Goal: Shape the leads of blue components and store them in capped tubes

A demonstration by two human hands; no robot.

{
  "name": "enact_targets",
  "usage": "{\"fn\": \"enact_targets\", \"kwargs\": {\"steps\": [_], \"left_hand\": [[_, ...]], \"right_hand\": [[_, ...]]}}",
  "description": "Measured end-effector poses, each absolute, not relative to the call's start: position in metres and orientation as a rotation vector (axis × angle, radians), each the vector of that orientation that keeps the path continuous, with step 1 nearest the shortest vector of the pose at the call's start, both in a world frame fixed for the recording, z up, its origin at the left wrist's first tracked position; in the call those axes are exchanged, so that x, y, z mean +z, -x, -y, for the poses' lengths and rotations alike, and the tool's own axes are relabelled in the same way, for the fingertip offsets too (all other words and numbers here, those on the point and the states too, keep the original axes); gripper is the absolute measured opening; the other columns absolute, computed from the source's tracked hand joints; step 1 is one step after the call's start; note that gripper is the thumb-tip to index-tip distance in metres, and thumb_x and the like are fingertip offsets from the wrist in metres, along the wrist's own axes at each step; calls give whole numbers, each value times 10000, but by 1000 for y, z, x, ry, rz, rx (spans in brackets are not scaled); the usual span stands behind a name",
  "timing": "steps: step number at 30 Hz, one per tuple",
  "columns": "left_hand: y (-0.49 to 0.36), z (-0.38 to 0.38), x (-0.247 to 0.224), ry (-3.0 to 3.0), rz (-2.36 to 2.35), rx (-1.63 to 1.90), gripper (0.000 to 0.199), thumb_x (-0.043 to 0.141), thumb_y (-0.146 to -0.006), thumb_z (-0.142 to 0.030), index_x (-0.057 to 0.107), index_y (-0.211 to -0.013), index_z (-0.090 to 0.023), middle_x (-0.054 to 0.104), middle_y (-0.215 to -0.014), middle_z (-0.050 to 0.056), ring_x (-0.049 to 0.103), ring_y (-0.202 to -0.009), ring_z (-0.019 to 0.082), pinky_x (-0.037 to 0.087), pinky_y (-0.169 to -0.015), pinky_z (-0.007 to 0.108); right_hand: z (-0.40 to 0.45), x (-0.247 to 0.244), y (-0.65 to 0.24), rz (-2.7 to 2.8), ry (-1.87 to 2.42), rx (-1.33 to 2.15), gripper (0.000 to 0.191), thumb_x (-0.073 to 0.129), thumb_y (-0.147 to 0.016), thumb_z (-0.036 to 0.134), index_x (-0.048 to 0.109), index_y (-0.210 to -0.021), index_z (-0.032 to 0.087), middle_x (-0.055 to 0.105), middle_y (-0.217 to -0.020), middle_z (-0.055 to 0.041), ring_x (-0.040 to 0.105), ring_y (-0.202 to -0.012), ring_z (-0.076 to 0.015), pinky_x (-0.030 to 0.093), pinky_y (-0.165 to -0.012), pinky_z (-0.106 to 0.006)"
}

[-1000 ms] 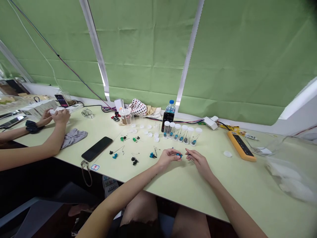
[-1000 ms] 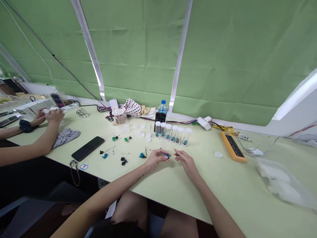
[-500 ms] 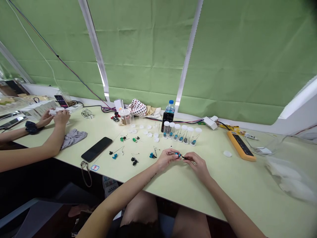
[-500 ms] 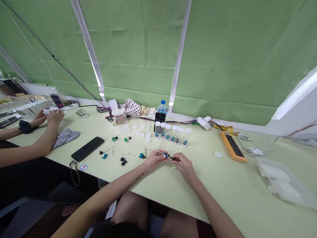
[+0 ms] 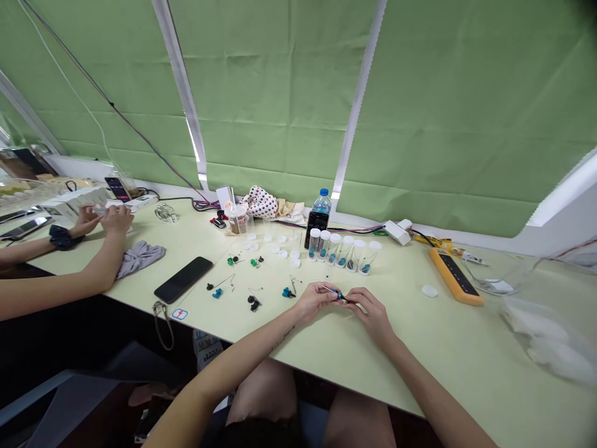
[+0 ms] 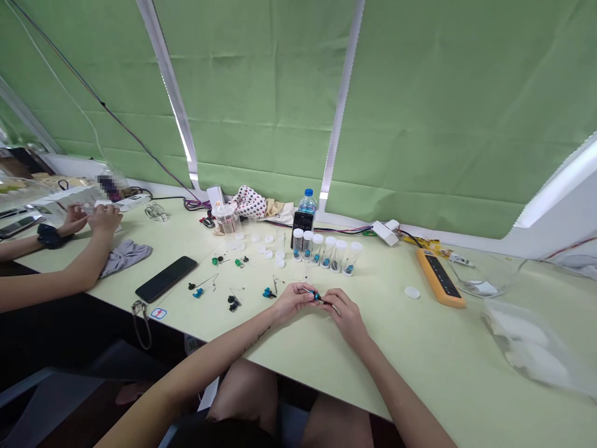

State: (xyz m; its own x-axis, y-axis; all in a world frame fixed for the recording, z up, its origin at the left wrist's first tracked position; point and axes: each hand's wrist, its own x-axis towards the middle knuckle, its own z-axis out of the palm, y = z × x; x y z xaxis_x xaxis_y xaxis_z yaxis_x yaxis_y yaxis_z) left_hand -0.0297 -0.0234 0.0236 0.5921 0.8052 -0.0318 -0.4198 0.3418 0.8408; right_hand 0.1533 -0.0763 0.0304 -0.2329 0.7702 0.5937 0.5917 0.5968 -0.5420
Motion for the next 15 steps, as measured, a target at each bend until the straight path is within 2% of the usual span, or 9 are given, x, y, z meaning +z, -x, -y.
{"fn": "enact_targets", "kwargs": {"steps": [15], "left_hand": [[30,24,23,-960,-494,872,394,812,-509,-272,643,-808,-81,680,-758,87,640,-699,165,471,-788,347]], "right_hand": [[77,26,-153,1939,1051,246,135,486,-883,285,616,-901,255,596,-897,-73,604,-816,-205,504,-715,-343]]}}
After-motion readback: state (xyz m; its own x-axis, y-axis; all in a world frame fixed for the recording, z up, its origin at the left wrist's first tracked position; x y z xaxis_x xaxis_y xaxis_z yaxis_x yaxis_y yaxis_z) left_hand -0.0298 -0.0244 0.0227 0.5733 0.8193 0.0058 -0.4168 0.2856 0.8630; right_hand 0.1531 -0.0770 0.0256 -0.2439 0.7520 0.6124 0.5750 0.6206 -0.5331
